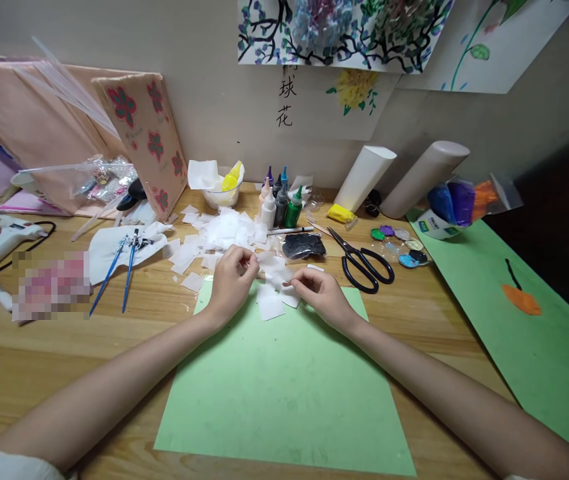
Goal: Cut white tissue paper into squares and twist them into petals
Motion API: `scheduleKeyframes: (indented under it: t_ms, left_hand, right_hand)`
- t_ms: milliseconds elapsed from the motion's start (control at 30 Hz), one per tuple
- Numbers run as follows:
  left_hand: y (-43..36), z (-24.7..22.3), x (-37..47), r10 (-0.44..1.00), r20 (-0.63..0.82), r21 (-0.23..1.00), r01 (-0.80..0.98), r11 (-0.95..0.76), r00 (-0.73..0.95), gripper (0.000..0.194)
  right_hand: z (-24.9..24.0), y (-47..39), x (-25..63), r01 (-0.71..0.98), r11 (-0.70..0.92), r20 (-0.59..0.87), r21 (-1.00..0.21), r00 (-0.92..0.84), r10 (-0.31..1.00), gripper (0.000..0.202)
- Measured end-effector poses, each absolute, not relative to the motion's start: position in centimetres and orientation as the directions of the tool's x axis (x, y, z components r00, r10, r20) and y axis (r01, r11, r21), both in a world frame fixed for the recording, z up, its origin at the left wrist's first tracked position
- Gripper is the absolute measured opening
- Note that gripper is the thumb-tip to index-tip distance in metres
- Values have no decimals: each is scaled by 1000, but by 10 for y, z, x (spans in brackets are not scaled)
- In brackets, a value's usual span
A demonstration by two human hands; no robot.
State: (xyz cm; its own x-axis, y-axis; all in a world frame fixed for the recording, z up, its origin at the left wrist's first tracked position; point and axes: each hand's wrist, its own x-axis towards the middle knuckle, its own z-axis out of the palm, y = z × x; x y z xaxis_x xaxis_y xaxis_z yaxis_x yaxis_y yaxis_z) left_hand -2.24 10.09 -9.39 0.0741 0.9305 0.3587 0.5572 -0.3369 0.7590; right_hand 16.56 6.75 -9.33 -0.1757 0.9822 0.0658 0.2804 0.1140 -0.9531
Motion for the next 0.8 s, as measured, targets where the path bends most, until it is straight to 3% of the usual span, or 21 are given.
scheduleKeyframes:
  t_ms: [200,267,367,433,500,567,633,733,800]
  left_hand:
    - [109,-102,-28,921,376,718,661,-219,-104,11]
    - [105,-98,-25,901,428,659,707,-254,-75,21]
    - [95,-90,-20,877,433,560,700,-442,208,32]
    - [90,-85,-18,818,371,500,647,-575,440,26]
    - [89,-84,-17,773,332,469,617,-632,540,17]
    - [92,-86,-18,801,356,485,637,-599,482,17]
    - [97,-91,-21,865,391,553,671,-494,315,18]
    - [106,-98,-24,921,384,664,673,-326,68,15]
    - [107,-99,-25,929,371,691,671,-270,-9,17]
  right_hand:
    - [-95,69,165,263,109,72,-959,-148,986,24]
    - [-95,69,165,249,106,70,-963,-150,986,23]
    - [-94,69,165,225,100,62,-969,-171,983,21]
    - [-94,69,165,210,101,58,-972,-205,977,21]
    - [-95,68,165,209,108,56,-972,-239,969,21]
    - [-96,67,166,233,119,55,-965,-262,963,20]
    - [-96,66,165,290,160,71,-943,-295,953,17]
    - [-94,62,164,404,308,140,-861,-394,908,13]
    - [-93,60,163,455,401,185,-795,-447,875,9]
